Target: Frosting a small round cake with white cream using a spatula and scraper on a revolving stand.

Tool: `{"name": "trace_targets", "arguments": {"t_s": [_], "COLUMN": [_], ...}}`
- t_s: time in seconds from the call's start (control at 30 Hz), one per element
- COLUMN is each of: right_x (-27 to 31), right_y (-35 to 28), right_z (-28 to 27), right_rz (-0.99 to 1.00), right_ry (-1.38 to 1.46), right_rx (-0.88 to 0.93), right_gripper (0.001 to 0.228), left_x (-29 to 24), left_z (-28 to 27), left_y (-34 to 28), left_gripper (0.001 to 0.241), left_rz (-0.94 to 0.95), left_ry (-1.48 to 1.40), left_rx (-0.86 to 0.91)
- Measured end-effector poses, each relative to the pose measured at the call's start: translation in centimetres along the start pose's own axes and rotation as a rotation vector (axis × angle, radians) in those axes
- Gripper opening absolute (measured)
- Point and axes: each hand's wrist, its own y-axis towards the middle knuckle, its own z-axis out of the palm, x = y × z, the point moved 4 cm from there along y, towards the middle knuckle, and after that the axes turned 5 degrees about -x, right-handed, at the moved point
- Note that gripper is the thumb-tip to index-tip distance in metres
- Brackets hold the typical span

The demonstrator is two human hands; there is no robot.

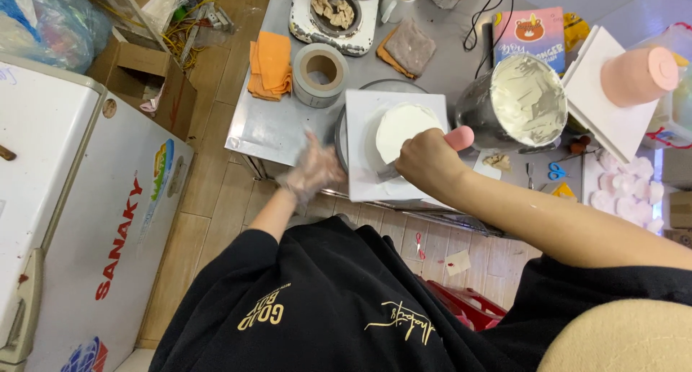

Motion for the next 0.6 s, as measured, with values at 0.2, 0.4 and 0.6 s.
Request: {"name": "trace_targets", "arguments": {"t_s": [0.2,0.4,0.6], "right_x": [-0.1,-0.4,-1.6], "right_y": [1.1,1.5,1.7], "right_z": [-1.4,-0.1,0.8], "right_rz": [-0.049,-0.012,0.004], "right_ry": [0.039,0.000,0.014], "right_rx": [0.004,0.002,0.031], "right_gripper": [0.017,0.018,0.018], "left_x": [-4.8,-2.5,-3.1], "left_z": [9.1,2.7,11.6], "left_y": [-7.4,-3.1,-9.3], "left_gripper": [0.100,0.111,0.093], "left_rz": [0.162,0.037,-0.064], "left_ry": [-0.553,-0.513,-0.607], "left_rx": [-0.044,0.475,0.340]}}
